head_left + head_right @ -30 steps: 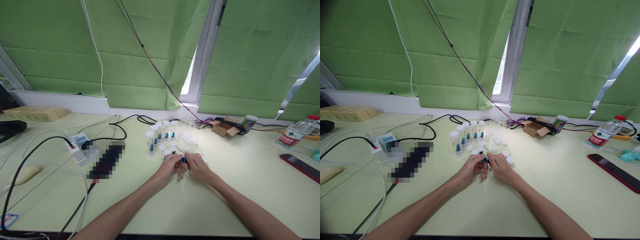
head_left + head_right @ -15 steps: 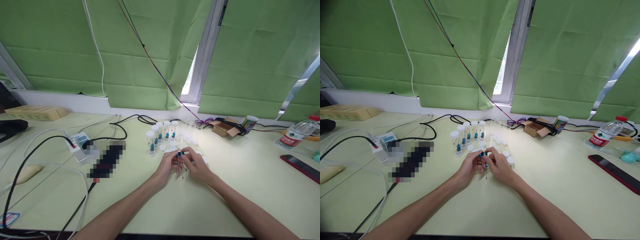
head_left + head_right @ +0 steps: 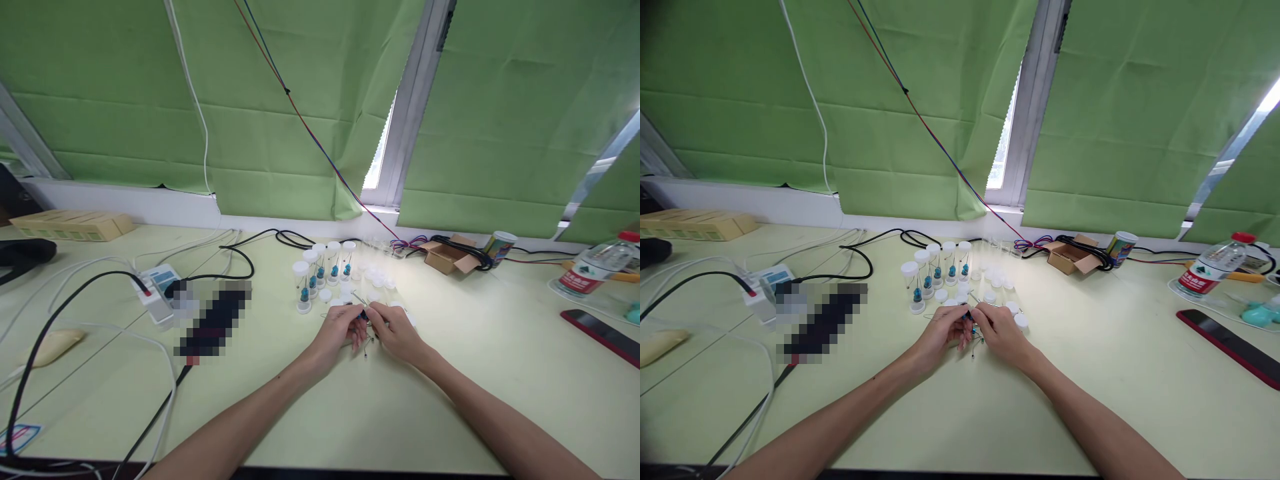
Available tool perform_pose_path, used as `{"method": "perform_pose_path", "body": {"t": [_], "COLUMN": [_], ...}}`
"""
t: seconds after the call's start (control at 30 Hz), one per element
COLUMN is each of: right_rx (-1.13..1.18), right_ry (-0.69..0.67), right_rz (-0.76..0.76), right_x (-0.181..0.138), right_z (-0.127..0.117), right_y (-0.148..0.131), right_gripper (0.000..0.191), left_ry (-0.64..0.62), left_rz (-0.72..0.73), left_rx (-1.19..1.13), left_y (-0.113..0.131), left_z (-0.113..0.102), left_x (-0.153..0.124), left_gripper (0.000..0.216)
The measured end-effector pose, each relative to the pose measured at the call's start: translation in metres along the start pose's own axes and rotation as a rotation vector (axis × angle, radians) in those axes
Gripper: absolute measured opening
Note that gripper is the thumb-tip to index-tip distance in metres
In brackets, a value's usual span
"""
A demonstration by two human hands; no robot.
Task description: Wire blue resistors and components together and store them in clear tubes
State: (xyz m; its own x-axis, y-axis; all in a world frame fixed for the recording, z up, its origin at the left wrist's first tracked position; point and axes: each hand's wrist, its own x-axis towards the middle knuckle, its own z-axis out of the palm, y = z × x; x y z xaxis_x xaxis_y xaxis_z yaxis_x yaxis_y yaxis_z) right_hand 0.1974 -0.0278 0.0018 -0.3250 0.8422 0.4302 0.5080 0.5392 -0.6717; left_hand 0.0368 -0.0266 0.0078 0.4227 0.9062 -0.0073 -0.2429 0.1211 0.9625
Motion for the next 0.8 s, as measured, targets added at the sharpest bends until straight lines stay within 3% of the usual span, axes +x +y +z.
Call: {"method": "perform_pose_path", "body": {"t": [0.4,0.6,0.8], "right_rx": [0.044,0.022,0.071], "right_ry": [-0.007,0.044,0.007], "right_rz": [0.012,0.055,0.038], "right_x": [0.0,-0.003,-0.0038], "right_z": [0.0005,0.0023,0.0015], "right_y": [0.0011,0.0018,0.0032], "right_gripper": [0.052,0.025,0.024], "left_ry": [-0.004,0.012,0.008], "left_rz": [-0.046,-0.078,-0.069], "left_rx": [-0.047,-0.186,-0.17], "left_y": [0.0012,0.0054,0.0053], "left_z": [0.0013,-0.0003,-0.001], "left_x": [0.0006,0.0019,0.0007], "left_gripper": [0.039,0.033,0.031]}}
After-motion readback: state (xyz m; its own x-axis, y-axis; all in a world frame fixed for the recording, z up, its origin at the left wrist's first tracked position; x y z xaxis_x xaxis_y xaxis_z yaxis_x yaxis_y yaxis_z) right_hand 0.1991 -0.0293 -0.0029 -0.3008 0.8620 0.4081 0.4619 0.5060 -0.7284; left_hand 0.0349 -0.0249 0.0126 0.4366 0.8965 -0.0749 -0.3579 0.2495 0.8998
